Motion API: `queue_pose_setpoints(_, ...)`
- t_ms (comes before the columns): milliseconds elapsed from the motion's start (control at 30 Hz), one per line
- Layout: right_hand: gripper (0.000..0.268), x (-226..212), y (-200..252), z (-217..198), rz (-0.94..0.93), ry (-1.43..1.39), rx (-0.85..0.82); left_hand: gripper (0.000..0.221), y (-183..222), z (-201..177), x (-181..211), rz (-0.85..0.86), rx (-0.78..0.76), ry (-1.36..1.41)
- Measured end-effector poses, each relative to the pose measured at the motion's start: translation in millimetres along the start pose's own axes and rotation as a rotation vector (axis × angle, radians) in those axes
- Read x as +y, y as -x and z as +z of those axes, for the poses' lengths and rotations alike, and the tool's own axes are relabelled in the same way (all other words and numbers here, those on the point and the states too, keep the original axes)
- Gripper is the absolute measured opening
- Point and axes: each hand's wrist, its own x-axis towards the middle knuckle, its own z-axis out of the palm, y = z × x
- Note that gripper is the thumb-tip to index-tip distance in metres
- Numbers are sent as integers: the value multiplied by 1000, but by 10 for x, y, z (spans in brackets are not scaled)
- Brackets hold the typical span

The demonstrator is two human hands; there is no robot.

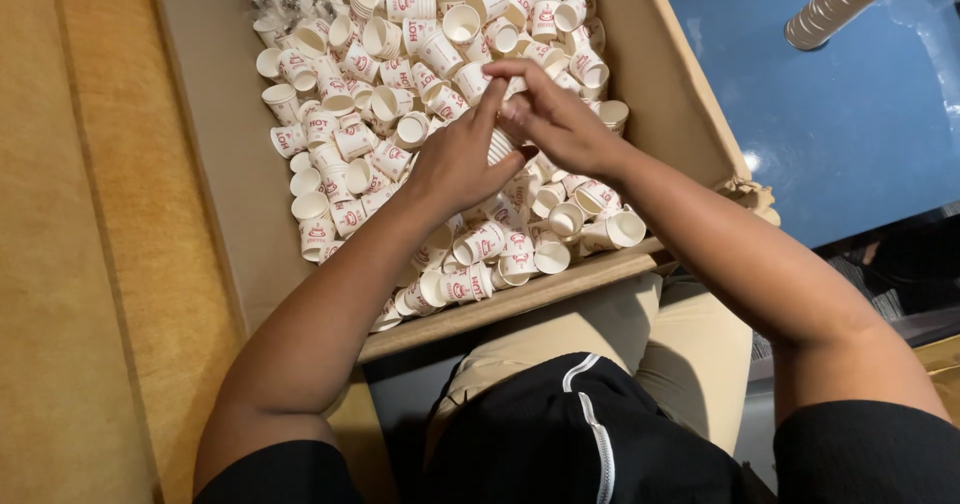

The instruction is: Stacking and sorting small paper cups from a large box into stacks.

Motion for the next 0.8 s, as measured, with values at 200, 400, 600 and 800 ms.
queue_pose_setpoints(200,41,395,-60,-120,191,-27,203,64,102,-172,188,50,113,-6)
queue_pose_setpoints(400,83,1103,148,45,853,752,-524,64,125,-246,286,79,204,108)
queue_pose_setpoints(600,30,1916,215,343,523,635,-577,66,142,-189,258,141,219,78)
queue_pose_setpoints(800,29,263,-187,-219,259,151,268,80,74,-234,236,-69,48,-27)
